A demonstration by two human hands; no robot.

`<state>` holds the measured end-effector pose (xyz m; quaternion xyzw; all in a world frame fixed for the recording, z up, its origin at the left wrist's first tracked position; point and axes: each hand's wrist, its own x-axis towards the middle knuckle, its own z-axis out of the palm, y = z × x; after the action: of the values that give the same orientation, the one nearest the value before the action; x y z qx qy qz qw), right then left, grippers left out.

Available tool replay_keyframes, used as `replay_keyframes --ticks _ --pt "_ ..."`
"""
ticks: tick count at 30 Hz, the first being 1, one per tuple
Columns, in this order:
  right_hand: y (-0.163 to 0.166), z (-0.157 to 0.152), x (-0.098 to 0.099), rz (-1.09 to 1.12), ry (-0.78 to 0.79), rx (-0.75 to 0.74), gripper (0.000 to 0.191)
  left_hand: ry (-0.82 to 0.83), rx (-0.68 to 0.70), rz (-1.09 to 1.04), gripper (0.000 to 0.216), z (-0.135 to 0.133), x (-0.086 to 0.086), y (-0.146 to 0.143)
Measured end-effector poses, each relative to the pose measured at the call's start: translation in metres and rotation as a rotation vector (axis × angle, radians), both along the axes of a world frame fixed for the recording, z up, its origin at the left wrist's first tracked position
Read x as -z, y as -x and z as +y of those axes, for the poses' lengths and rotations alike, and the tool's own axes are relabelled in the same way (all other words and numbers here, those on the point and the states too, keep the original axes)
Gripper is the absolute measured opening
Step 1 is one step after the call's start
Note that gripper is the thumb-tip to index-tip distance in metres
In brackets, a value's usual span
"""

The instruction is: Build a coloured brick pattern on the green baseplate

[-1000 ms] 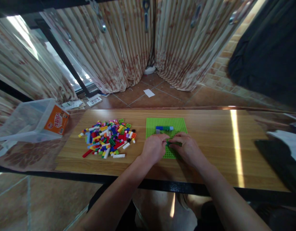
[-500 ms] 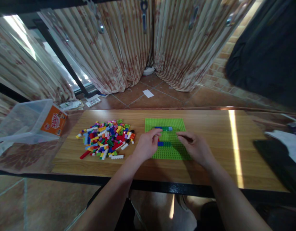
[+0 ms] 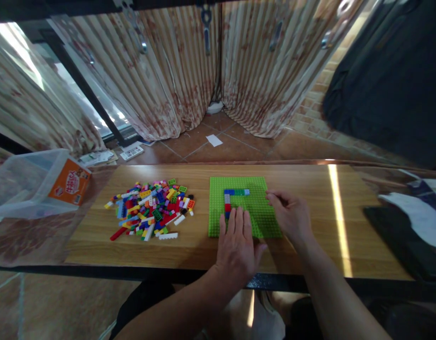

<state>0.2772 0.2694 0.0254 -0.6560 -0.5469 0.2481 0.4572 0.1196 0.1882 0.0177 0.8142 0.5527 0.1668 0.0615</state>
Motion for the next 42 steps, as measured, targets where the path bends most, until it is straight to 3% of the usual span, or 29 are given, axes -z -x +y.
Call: replay_keyframes --ticks 10,17,24,36,42 --pt "0.005 -0.001 0.001 -0.061 0.028 -0.050 0.030 -0.027 0.023 0.077 0.078 0.001 0.011 0.000" --pt "0.011 -0.002 0.000 -0.044 0.027 -0.063 0.029 -0.040 0.062 0.099 0.077 0.003 0.011 0.004" --pt "0.012 -0.005 0.005 -0.176 -0.002 -0.106 0.031 -0.044 0.036 0.056 0.080 0.001 0.008 0.002" --pt "0.020 0.001 0.012 -0.311 -0.074 -0.143 0.031 -0.027 0.047 -0.258 0.042 0.022 -0.004 0.024" --pt "0.021 0.002 0.014 -0.329 -0.072 -0.138 0.033 -0.056 -0.104 -0.296 0.031 0.043 -0.016 0.051"
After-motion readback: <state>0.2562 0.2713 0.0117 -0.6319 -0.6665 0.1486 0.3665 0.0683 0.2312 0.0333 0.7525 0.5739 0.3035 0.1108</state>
